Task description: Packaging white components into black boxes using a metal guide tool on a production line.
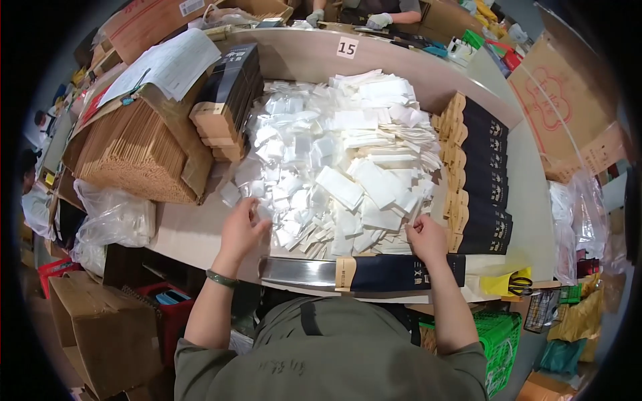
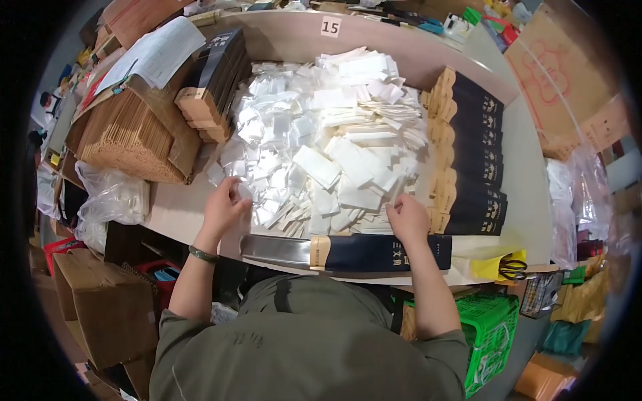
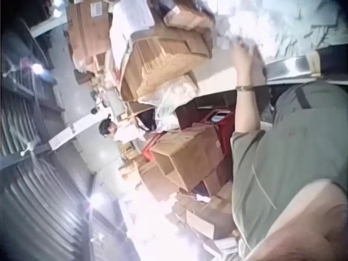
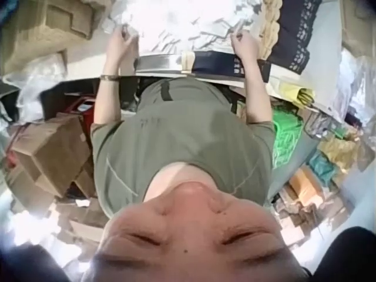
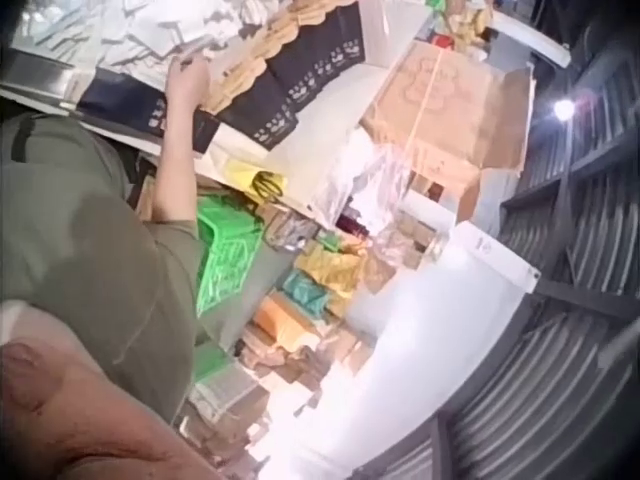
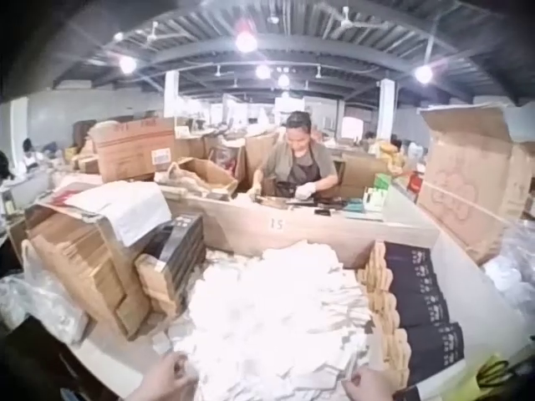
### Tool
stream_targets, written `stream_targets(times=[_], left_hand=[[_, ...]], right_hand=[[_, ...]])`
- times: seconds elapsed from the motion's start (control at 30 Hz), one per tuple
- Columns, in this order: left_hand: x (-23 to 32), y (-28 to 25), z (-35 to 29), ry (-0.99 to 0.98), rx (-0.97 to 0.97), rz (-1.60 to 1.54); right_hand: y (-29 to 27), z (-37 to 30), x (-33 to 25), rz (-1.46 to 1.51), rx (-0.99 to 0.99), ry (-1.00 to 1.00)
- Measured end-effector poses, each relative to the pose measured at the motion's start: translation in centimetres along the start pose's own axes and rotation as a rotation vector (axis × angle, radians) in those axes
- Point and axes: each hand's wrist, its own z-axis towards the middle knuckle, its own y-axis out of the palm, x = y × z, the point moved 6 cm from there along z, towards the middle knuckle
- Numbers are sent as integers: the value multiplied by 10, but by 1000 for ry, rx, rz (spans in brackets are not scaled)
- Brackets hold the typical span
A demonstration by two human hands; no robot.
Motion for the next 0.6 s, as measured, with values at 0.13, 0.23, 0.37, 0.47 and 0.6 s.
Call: stream_targets(times=[0.13, 0.23, 0.37, 0.47, 0.6], left_hand=[[-10, 0, -2, -85, 65, -105], [6, -23, -23, 52, 204, -178], [61, 11, -77, 510, -216, 71], [71, 34, -86, 472, -192, 31], [70, 22, -80, 400, -102, -71]], right_hand=[[-11, -7, 0, 85, 82, 1], [-28, -21, -19, 63, 89, -95], [-23, -37, -52, 208, -60, -112], [-19, -41, -70, 77, -8, -333], [-14, -44, -54, -232, -215, -186]])
